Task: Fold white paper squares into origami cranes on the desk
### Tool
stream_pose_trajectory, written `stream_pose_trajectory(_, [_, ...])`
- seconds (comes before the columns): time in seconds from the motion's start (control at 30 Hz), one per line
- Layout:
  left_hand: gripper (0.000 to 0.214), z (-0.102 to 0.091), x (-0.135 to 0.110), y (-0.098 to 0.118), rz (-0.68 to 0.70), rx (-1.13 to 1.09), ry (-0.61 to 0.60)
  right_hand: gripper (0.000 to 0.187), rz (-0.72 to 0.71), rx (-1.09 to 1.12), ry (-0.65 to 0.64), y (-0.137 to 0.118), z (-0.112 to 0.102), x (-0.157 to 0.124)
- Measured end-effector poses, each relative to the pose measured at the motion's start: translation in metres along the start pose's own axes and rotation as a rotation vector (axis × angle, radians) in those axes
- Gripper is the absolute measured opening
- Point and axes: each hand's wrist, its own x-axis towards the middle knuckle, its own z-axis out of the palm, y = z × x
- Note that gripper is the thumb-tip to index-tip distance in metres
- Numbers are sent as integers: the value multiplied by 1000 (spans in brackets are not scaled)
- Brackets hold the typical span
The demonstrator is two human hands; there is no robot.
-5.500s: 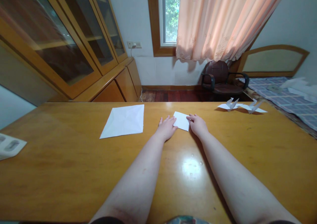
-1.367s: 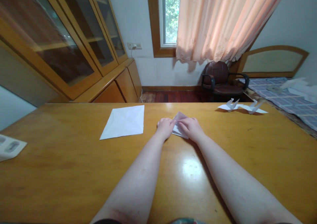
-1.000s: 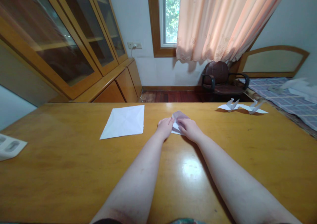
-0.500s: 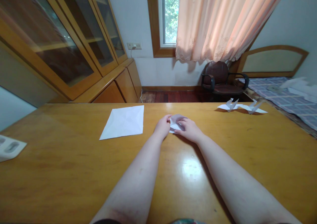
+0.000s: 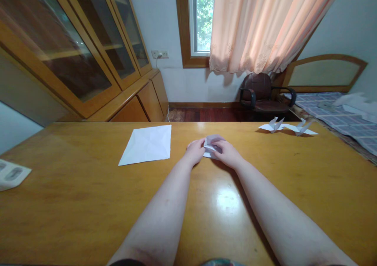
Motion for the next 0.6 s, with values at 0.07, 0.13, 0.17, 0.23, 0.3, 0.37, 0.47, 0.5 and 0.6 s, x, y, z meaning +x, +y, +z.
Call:
stream_pose_trajectory(0.07, [38,0,0,-1,5,26,-1,32,-34,21,4,-3,-2,-1])
stream_pose_trajectory(0.13, [34,1,1,-2,-1,59,-2,28,-40,28,2,-5,-3,-1])
stream_pose_trajectory(0.17, [32,1,1,-2,-7,75,-2,25,-27,28,1,-5,-4,-1])
stream_pose_trajectory(0.23, [31,2,2,-3,-22,100,3,18,15,23,-13,-6,-4,-1])
stream_pose_trajectory(0.3, [33,3,2,-4,-32,114,17,18,50,14,-39,-5,-3,-1])
stream_pose_trajectory(0.37, [35,4,3,-5,-37,119,31,18,83,-1,-51,-4,-2,-1])
stream_pose_trajectory(0.47, [28,6,4,-7,-43,133,43,18,130,-19,-31,-4,0,-1])
stream_pose_trajectory(0.5, [25,6,4,-7,-43,140,44,19,133,-19,-29,-4,0,-1])
stream_pose_trajectory(0.6, [20,7,5,-8,-38,148,46,19,120,-8,-33,-6,-1,-2])
